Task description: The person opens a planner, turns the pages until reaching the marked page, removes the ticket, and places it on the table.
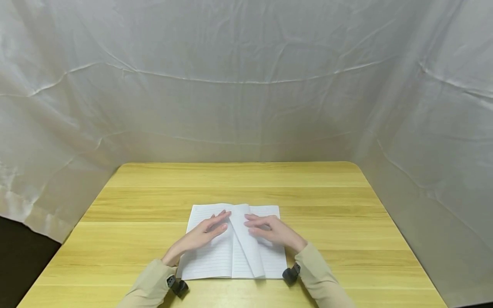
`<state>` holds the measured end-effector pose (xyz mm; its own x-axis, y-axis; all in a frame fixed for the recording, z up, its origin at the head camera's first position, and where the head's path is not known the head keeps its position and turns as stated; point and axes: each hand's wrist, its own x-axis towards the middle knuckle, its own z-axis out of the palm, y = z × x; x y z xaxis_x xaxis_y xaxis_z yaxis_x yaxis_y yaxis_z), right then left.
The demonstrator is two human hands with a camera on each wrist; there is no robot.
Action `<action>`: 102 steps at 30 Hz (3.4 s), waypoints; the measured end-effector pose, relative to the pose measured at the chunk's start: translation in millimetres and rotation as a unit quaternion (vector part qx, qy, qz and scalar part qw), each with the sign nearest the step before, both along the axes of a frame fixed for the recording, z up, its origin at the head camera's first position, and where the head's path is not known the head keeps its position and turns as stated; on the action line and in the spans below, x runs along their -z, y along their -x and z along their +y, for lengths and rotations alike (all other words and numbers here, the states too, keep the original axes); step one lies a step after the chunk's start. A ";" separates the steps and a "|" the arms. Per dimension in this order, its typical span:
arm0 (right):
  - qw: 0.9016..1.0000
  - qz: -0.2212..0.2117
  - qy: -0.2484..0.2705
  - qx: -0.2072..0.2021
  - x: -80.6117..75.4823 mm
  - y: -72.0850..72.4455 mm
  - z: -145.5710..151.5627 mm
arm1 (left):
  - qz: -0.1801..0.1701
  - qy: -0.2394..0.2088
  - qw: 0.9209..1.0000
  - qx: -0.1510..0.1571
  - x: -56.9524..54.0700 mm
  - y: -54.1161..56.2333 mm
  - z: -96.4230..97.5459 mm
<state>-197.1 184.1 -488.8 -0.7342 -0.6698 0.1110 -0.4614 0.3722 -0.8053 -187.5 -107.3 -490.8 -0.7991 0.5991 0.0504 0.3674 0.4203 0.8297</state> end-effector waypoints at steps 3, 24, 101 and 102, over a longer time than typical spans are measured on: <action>1.000 0.001 0.008 0.007 0.9 0.9 0.4 | 0.000 0.000 1.000 -0.011 1.8 0.9 -0.2; 0.988 0.017 0.001 0.151 17.2 12.5 23.3 | -0.021 0.039 0.990 -0.136 5.4 3.1 -19.1; 0.968 0.072 0.032 0.240 12.5 31.7 33.4 | 0.049 0.138 0.989 0.004 3.8 6.5 -11.0; 0.968 0.064 0.036 0.238 12.0 30.3 33.4 | 0.048 0.133 0.990 0.002 3.3 6.0 -10.8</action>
<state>-227.4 217.4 -500.8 -0.9349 -0.2453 0.2564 -0.3495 0.5121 -0.7846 -193.4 -118.1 -494.1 -0.7958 0.6045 -0.0346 0.4413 0.6181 0.6505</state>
